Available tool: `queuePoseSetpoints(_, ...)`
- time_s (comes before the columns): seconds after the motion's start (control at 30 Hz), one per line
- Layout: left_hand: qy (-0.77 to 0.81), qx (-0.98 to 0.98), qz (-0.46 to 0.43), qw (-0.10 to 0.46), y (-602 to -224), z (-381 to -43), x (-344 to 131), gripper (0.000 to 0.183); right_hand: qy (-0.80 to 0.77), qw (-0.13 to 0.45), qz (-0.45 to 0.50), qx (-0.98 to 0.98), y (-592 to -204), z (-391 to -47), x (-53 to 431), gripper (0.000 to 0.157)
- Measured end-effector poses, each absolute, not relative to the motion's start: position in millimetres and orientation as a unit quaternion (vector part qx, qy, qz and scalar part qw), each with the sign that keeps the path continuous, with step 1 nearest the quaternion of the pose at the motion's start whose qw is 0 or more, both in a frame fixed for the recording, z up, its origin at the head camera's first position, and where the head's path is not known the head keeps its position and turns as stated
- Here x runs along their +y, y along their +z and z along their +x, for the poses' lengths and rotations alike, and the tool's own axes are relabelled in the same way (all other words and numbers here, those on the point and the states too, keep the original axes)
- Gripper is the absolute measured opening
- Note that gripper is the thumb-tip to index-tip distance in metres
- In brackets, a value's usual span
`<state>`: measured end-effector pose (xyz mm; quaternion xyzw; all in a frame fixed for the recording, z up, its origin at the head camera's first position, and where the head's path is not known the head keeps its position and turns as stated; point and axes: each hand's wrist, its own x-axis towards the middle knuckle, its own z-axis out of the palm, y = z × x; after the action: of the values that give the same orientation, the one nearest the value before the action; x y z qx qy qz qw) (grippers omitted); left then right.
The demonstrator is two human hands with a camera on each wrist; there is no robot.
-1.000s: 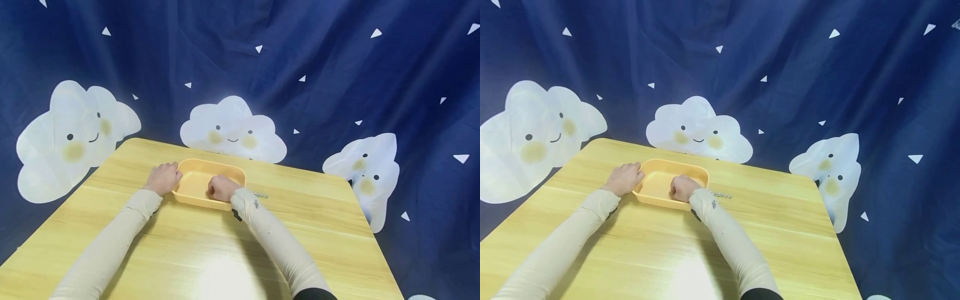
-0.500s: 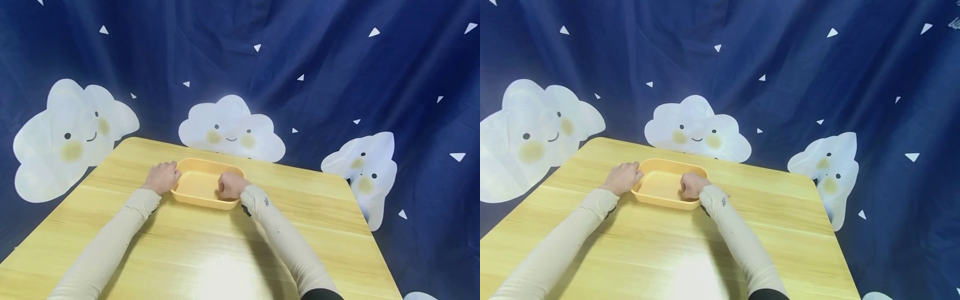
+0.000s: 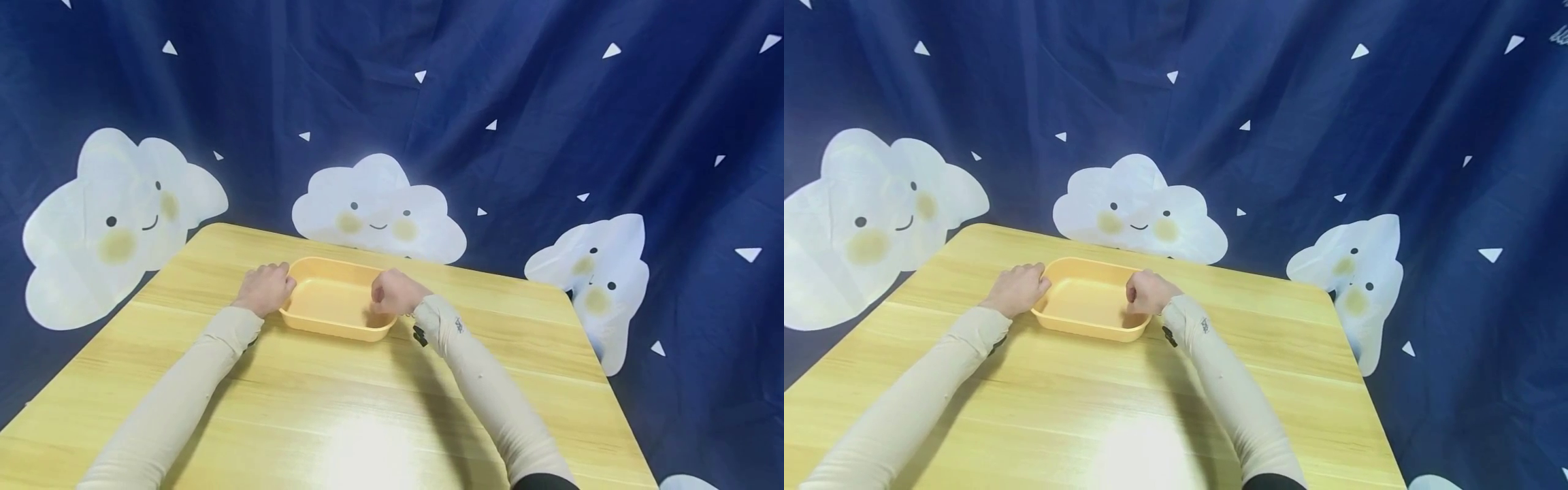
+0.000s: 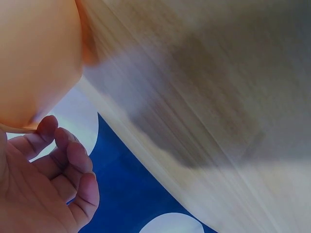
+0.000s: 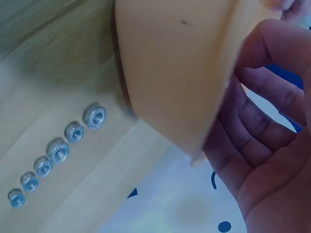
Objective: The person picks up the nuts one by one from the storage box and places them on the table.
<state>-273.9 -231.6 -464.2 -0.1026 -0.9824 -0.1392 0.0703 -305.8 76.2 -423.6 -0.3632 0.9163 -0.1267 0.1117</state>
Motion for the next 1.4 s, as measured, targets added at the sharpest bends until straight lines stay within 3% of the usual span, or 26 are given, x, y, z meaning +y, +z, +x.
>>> queuePoseSetpoints(0.83,-0.144,-0.982,-0.104,0.067,-468.3,-273.5,-230.8,0.028,-0.151,0.124,-0.363,0.911,-414.3,-297.9,88.9,0.005)
queuePoseSetpoints(1.4,-0.141,-0.981,-0.109,0.075,-465.5,-275.8,-233.5,0.028,-0.182,0.101,-0.362,0.909,-408.5,-302.2,116.8,0.006)
